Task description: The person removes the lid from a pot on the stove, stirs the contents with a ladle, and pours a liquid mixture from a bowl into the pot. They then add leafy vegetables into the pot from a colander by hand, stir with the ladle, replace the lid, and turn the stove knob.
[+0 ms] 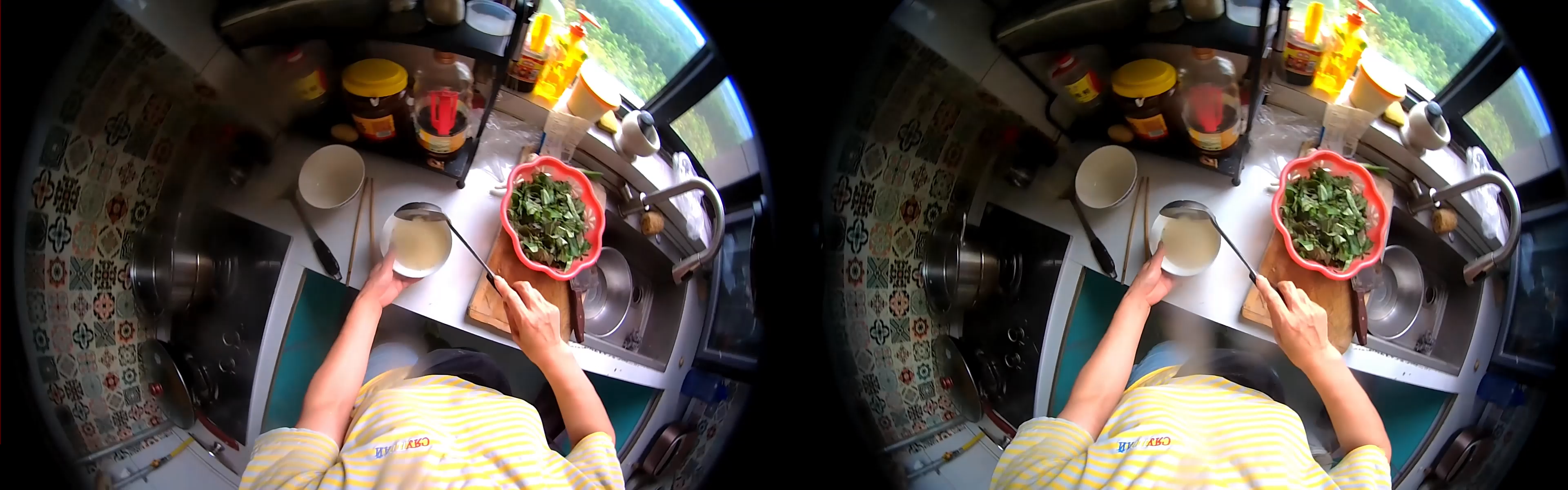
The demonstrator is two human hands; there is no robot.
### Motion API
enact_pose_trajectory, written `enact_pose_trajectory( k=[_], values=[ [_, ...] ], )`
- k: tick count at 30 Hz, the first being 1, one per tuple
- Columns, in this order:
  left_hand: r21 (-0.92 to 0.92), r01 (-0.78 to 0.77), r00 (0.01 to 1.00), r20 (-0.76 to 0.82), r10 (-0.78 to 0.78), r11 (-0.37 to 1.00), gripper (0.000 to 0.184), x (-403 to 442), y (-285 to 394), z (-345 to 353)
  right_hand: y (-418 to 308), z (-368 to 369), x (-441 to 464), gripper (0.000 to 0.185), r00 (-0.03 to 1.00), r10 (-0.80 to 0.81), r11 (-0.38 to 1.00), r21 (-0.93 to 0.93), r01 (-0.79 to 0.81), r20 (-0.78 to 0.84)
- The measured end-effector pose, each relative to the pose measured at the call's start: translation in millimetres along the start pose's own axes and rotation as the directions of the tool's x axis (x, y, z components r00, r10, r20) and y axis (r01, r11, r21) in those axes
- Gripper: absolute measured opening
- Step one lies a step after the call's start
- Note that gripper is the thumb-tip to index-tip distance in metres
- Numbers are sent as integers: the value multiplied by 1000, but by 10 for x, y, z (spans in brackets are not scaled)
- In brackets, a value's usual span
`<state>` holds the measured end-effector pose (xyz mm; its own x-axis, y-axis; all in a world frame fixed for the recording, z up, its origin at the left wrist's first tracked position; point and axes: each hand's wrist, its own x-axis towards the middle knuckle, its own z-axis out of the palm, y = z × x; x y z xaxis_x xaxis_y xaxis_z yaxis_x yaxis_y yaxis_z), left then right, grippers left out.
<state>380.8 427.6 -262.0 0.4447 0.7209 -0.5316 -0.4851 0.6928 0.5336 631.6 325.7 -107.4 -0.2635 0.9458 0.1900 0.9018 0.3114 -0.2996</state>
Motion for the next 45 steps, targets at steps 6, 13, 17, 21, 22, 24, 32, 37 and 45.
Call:
enact_pose_trajectory(
  k=[6, 13, 17, 21, 22, 24, 32, 37, 45],
  values=[
    [3, -117, 980, -161, 116, 993, 63, -663, 203, 12, -103, -48, 367, 49, 950, -216, 974, -11, 224, 225],
    [4, -275, 918, -295, 264, 961, 66, -1409, 338, -234, -586, -366, 1011, 35, 673, -147, 759, 519, -394, 725],
    [38, -345, 881, -332, 338, 938, 67, -1875, 520, -361, -1034, -582, 1317, 34, 492, -184, 566, 501, -655, 851],
    [69, -410, 841, -356, 407, 909, 73, -2415, 861, -432, -1554, -782, 1434, 36, 595, -211, 654, 564, -503, 776],
    [68, -419, 839, -352, 415, 905, 73, -2533, 931, -497, -1672, -845, 1473, 36, 609, -212, 712, 547, -440, 764],
    [65, -433, 842, -325, 430, 899, 74, -2783, 1105, -602, -1892, -860, 1486, 38, 715, -237, 739, 600, -307, 657],
    [104, -526, 806, -255, 534, 844, 71, -3651, 1773, -944, -2845, -780, 1566, 43, 871, -431, 816, 515, 264, 237],
    [85, -519, 817, -240, 524, 850, 71, -3955, 2010, -1273, -3327, -544, 1653, 45, 736, -672, 740, 104, 664, 83],
    [95, -551, 780, -297, 552, 829, 62, -4129, 2246, -1655, -3988, -672, 2145, 36, 629, -390, 871, 492, 14, 672]
  ],
)
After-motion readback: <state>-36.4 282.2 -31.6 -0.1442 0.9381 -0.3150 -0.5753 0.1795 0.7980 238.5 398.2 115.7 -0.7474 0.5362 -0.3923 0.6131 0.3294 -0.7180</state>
